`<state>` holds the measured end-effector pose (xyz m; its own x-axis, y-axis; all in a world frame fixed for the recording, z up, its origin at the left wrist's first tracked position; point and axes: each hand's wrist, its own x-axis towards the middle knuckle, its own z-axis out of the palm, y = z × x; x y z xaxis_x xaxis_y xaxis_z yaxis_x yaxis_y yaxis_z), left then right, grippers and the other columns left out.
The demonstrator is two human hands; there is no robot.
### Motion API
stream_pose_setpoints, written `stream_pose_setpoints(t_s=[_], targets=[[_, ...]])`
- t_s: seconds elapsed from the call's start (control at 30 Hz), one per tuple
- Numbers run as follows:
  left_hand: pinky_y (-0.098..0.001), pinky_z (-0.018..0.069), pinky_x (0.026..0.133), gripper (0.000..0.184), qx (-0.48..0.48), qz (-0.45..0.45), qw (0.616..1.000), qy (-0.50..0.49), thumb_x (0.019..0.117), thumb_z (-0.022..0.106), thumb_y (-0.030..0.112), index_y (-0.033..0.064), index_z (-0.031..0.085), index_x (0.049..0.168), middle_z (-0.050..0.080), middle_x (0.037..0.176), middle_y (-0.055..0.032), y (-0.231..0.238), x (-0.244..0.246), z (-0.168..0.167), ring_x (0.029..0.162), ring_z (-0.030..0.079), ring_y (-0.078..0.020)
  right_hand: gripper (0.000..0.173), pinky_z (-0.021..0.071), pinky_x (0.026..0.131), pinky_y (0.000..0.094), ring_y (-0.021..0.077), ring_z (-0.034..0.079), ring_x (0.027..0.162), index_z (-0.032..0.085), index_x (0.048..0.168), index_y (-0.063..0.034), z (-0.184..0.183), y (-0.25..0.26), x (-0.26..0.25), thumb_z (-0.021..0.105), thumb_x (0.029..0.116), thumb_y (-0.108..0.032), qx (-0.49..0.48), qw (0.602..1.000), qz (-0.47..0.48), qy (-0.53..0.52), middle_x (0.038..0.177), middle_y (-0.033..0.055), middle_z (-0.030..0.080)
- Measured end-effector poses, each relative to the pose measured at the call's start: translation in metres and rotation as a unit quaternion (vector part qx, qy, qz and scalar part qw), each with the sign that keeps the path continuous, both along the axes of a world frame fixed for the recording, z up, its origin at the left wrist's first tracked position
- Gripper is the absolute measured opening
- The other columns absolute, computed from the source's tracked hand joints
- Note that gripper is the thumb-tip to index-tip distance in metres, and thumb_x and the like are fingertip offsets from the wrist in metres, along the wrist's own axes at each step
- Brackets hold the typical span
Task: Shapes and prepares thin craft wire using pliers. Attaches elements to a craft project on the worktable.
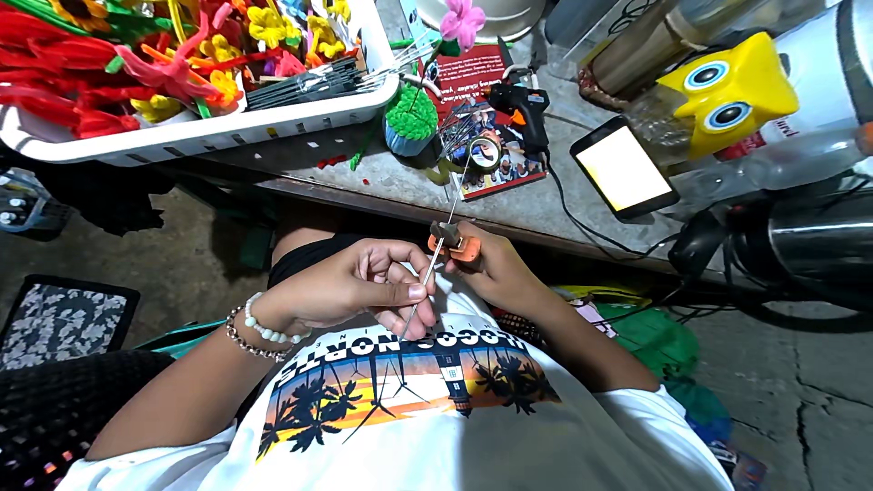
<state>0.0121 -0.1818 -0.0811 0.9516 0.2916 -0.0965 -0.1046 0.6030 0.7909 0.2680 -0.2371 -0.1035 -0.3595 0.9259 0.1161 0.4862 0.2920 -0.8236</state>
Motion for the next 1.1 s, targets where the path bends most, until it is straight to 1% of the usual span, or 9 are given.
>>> stream_pose_setpoints(t_s=[0.17, 0.43, 0.5, 0.53, 0.6, 0.7, 0.83, 0.97, 1.1], targets=[[-0.0233, 0.0635, 0.074, 0.013, -0.005, -0.007, 1.0, -0.008, 0.1035, 0.053, 0.005, 0.0123, 0.063, 0.106, 0.077, 0.091, -0.0049, 0.0018, -0.001, -0.001, 0.08, 0.076, -0.0114, 0.024, 0.0558, 0.081, 0.0186, 0.0017, 0.065, 0.086, 0.062, 0.114, 0.0001, -0.0014, 0.0005, 0.0002, 0.066, 0.0974, -0.017, -0.02, 1.0, 0.003, 0.015, 0.095, 0.0036, 0.067], [-0.0229, 0.0634, 0.075, 0.015, -0.01, -0.02, 1.0, -0.007, 0.104, 0.051, 0.005, 0.0123, 0.064, 0.108, 0.077, 0.092, -0.0046, 0.0033, -0.0004, 0.0, 0.08, 0.076, -0.011, 0.027, 0.0539, 0.084, 0.0146, -0.0021, 0.064, 0.092, 0.062, 0.117, 0.0019, -0.001, 0.0019, 0.0044, 0.066, 0.0976, -0.016, -0.031, 0.998, 0.03, 0.045, 0.102, 0.0024, 0.068], [-0.0229, 0.0633, 0.075, 0.014, -0.01, -0.02, 1.0, -0.009, 0.1042, 0.052, 0.006, 0.0127, 0.063, 0.108, 0.077, 0.092, -0.0045, 0.0033, -0.0002, -0.0004, 0.081, 0.076, -0.0109, 0.029, 0.054, 0.085, 0.0168, 0.001, 0.062, 0.097, 0.064, 0.116, 0.0014, -0.0025, 0.0018, 0.0053, 0.067, 0.0969, -0.02, -0.036, 0.998, 0.025, 0.044, 0.11, 0.0058, 0.063], [-0.0227, 0.0632, 0.075, 0.014, -0.007, -0.019, 1.0, -0.008, 0.1042, 0.052, 0.006, 0.013, 0.063, 0.108, 0.077, 0.092, -0.0043, 0.0032, -0.0002, -0.0005, 0.081, 0.076, -0.0107, 0.03, 0.0533, 0.086, 0.0176, 0.0034, 0.06, 0.099, 0.065, 0.115, 0.002, -0.0035, 0.0019, 0.0055, 0.068, 0.0962, -0.021, -0.034, 0.998, 0.02, 0.042, 0.113, 0.0079, 0.058], [-0.0225, 0.0631, 0.075, 0.014, -0.005, -0.017, 1.0, -0.005, 0.1039, 0.052, 0.006, 0.013, 0.063, 0.107, 0.077, 0.092, -0.0044, 0.0032, -0.0006, -0.0005, 0.081, 0.076, -0.0105, 0.028, 0.0519, 0.083, 0.0175, 0.0056, 0.057, 0.097, 0.066, 0.112, 0.0013, -0.0043, 0.0019, 0.0054, 0.07, 0.0944, -0.021, -0.02, 0.999, 0.004, 0.029, 0.108, 0.0078, 0.053], [-0.0224, 0.0631, 0.074, 0.014, -0.007, -0.015, 1.0, -0.003, 0.1038, 0.051, 0.005, 0.0125, 0.063, 0.107, 0.077, 0.091, -0.0051, 0.0028, -0.0003, -0.0001, 0.081, 0.076, -0.0111, 0.025, 0.0527, 0.083, 0.0203, 0.0066, 0.061, 0.092, 0.068, 0.109, -0.0001, -0.0038, 0.0015, 0.0058, 0.069, 0.0949, -0.021, 0.005, 1.0, -0.002, 0.006, 0.098, 0.0058, 0.062], [-0.0226, 0.0631, 0.074, 0.013, -0.007, -0.011, 1.0, 0.001, 0.1038, 0.052, 0.006, 0.0123, 0.063, 0.106, 0.077, 0.091, -0.0055, 0.0024, 0.0001, -0.0007, 0.08, 0.076, -0.0111, 0.03, 0.0554, 0.083, 0.0193, 0.0026, 0.066, 0.09, 0.066, 0.119, 0.0004, -0.004, -0.0018, 0.0046, 0.066, 0.0984, -0.021, -0.003, 1.0, 0.0, 0.003, 0.1, 0.0051, 0.07], [-0.0225, 0.0631, 0.073, 0.013, -0.007, -0.009, 1.0, -0.001, 0.1036, 0.052, 0.005, 0.0124, 0.063, 0.106, 0.077, 0.091, -0.0053, 0.0019, -0.0004, -0.0005, 0.08, 0.076, -0.0113, 0.031, 0.0559, 0.084, 0.0194, 0.0025, 0.068, 0.09, 0.064, 0.123, 0.0005, -0.0021, -0.0022, 0.0034, 0.065, 0.0984, -0.017, -0.002, 1.0, 0.012, 0.001, 0.099, 0.0046, 0.072], [-0.0225, 0.0632, 0.074, 0.013, -0.003, -0.008, 1.0, -0.007, 0.1038, 0.053, 0.006, 0.0124, 0.064, 0.106, 0.077, 0.091, -0.0044, 0.0021, -0.0018, 0.0008, 0.08, 0.076, -0.0107, 0.028, 0.0553, 0.083, 0.0185, 0.0021, 0.067, 0.089, 0.065, 0.119, -0.0001, -0.0019, -0.0021, 0.0033, 0.066, 0.0978, -0.018, 0.018, 1.0, 0.011, -0.009, 0.095, 0.0042, 0.071]])
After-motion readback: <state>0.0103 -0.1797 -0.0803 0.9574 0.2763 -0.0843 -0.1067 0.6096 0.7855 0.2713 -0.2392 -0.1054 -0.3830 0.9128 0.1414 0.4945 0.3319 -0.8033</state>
